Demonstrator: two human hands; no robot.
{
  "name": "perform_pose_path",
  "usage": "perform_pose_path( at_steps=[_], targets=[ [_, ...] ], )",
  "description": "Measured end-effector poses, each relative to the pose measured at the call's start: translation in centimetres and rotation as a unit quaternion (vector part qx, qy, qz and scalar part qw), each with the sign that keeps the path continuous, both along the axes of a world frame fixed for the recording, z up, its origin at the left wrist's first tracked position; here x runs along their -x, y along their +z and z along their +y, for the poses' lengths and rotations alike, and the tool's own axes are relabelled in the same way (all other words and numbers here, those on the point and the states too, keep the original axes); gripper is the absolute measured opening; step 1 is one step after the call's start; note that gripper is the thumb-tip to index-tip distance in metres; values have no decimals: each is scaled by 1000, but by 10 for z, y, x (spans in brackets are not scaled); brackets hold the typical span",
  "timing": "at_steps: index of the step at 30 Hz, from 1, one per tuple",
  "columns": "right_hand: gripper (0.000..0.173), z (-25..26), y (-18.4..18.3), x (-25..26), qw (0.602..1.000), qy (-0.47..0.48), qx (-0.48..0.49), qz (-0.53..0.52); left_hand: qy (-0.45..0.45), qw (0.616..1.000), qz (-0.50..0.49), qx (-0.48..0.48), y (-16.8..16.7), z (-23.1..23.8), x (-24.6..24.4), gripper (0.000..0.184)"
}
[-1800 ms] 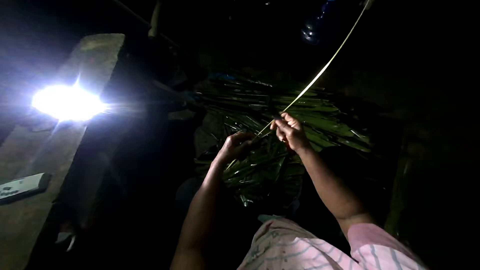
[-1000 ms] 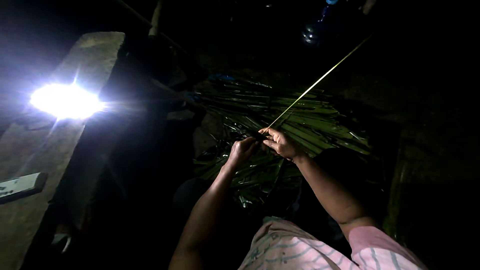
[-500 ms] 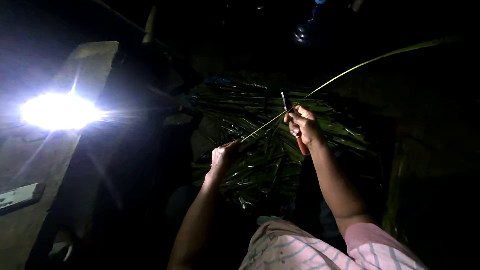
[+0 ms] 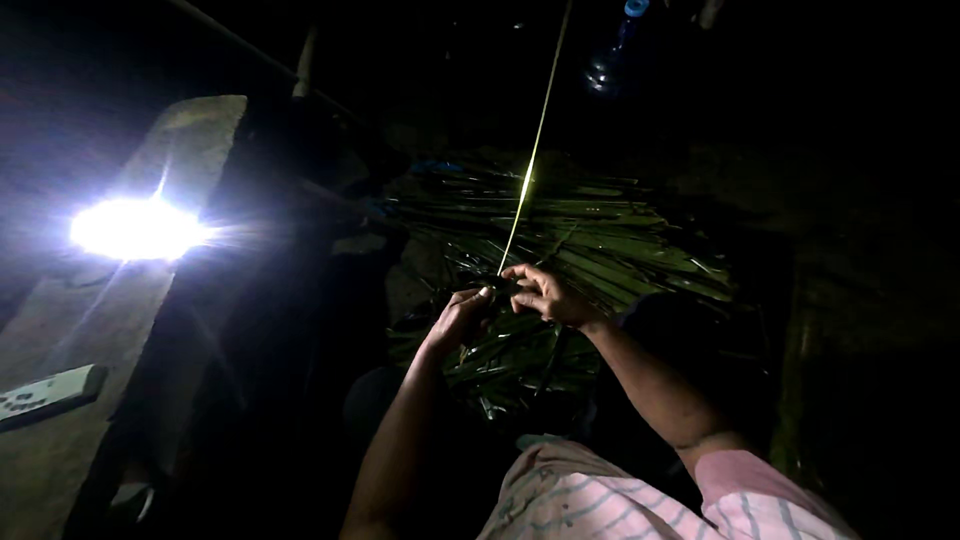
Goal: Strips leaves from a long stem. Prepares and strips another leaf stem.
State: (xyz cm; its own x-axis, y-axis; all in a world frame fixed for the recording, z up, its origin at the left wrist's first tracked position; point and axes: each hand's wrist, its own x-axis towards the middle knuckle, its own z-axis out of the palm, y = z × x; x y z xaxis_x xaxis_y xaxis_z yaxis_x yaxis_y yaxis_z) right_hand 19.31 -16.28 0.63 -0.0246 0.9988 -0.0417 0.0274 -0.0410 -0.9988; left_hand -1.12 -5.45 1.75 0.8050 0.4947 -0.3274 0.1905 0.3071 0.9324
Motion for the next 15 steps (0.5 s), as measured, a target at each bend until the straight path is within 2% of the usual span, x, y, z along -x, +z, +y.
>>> perform_pose_path(
  at_steps=[3, 7, 10, 15],
  targets=[
    [31, 4, -6, 12, 1000, 17, 5, 24, -43, 997, 6, 60, -2, 0, 2, 36],
    [28, 5, -4, 9, 993, -22, 19, 112, -71, 993, 35, 83, 0, 5, 10, 33],
    [27, 3, 1, -11, 984, -62, 5, 168, -86, 991, 55, 85, 4, 8, 18, 32],
    [25, -7, 10, -36, 973, -112, -45, 198, -102, 990, 76, 58, 17, 11, 28, 32]
  ],
)
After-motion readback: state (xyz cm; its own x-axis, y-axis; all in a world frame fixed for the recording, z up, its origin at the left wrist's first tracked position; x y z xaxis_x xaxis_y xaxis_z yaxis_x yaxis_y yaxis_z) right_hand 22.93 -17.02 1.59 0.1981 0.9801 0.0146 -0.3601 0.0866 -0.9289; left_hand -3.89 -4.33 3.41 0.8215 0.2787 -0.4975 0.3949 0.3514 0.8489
